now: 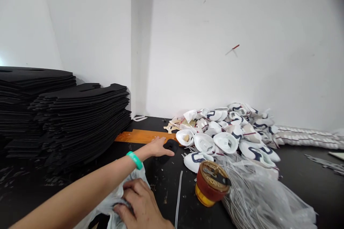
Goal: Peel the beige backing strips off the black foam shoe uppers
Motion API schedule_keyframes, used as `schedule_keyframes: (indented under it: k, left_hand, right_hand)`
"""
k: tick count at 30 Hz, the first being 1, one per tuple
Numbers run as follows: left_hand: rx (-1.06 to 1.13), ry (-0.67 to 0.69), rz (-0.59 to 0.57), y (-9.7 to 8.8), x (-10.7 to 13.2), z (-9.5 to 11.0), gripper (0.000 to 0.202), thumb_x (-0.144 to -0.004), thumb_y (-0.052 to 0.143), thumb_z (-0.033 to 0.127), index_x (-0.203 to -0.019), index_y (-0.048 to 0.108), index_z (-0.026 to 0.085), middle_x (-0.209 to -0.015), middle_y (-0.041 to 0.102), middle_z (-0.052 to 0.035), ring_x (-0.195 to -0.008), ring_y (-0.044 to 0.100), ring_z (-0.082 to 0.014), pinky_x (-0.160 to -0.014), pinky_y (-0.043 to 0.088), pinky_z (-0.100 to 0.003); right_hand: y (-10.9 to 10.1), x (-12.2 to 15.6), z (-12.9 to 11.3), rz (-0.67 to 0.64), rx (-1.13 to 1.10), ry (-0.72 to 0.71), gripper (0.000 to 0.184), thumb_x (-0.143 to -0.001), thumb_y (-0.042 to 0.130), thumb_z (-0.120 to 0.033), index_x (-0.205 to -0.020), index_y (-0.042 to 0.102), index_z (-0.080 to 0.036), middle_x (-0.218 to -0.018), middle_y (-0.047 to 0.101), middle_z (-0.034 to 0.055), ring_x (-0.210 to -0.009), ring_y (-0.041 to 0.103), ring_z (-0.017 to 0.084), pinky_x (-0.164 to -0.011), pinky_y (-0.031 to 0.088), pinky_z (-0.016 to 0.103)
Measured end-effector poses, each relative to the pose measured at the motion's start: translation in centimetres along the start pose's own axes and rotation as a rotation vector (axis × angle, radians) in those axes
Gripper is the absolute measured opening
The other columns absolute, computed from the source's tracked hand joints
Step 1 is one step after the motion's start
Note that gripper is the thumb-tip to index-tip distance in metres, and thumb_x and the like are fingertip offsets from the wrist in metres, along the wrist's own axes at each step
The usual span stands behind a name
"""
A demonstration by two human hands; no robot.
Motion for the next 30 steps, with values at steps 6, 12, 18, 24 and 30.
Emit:
schedule_keyframes:
  k: [6, 12, 18, 24, 30]
  left_hand:
    - [-0.116, 0.078, 0.141, -5.0, 14.6, -2.7, 0.053, -0.085, 0.047, 0.059, -0.131, 0.052, 0.032, -0.142, 0.048, -0.0028, -0.133, 0.041, -0.0269, -0.114, 0.032, -0.042]
    - [0.135, -0.366, 0.475, -6.4, 22.7, -14.8, 0.061, -0.08, 0.049, 0.064, -0.123, 0.059, 0.021, -0.129, 0.06, -0.0085, -0.123, 0.054, -0.0299, -0.109, 0.041, -0.044]
    - [0.409, -0.339, 0.32, -4.3, 24.0, -16.9, 0.051, -0.075, 0.064, 0.055, -0.111, 0.065, 0.02, -0.108, 0.071, -0.0071, -0.104, 0.065, -0.029, -0.09, 0.052, -0.034]
    - [0.848, -0.4, 0.312, -3.5, 22.8, -13.7, 0.037, -0.063, 0.078, 0.039, -0.09, 0.071, 0.015, -0.082, 0.073, -0.007, -0.077, 0.069, -0.0238, -0.068, 0.054, -0.028]
    - [1.087, -0.281, 0.376, -5.9, 20.9, -10.2, 0.027, -0.065, 0.078, 0.033, -0.08, 0.068, 0.013, -0.07, 0.069, -0.0056, -0.062, 0.064, -0.0173, -0.058, 0.05, -0.025]
  right_hand:
    - [-2.0, -0.9, -0.2, 0.066, -0.006, 0.005, 0.011, -0.09, 0.06, -0.026, -0.095, 0.068, -0.02, -0.105, 0.064, 0.0039, -0.103, 0.054, 0.02, -0.093, 0.042, 0.035]
    - [-3.6, -1.3, 1.5, 0.308, -0.041, 0.178, 0.03, -0.097, 0.042, -0.031, -0.085, 0.068, -0.021, -0.11, 0.061, 0.0071, -0.114, 0.05, 0.021, -0.1, 0.037, 0.038]
    - [-2.6, -2.1, 4.6, 0.273, -0.316, 0.635, 0.065, -0.081, 0.062, -0.044, -0.138, 0.045, -0.018, -0.137, 0.049, 0.0142, -0.12, 0.052, 0.027, -0.103, 0.038, 0.041]
    - [-0.8, -4.3, 4.7, 0.157, -0.583, 0.748, 0.058, -0.072, 0.069, -0.051, -0.114, 0.062, -0.012, -0.111, 0.067, 0.0158, -0.099, 0.065, 0.027, -0.082, 0.051, 0.035]
    - [-1.2, -7.2, 1.9, 0.12, -0.817, 0.617, 0.045, -0.063, 0.076, -0.046, -0.092, 0.065, -0.013, -0.076, 0.07, 0.0087, -0.066, 0.065, 0.022, -0.064, 0.051, 0.033]
Point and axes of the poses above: each hand's wrist, its own x-axis away from the middle knuckle, its own y-axis out of the palm, z = x × y, the point moved 2 cm from there along -x, towards the middle knuckle
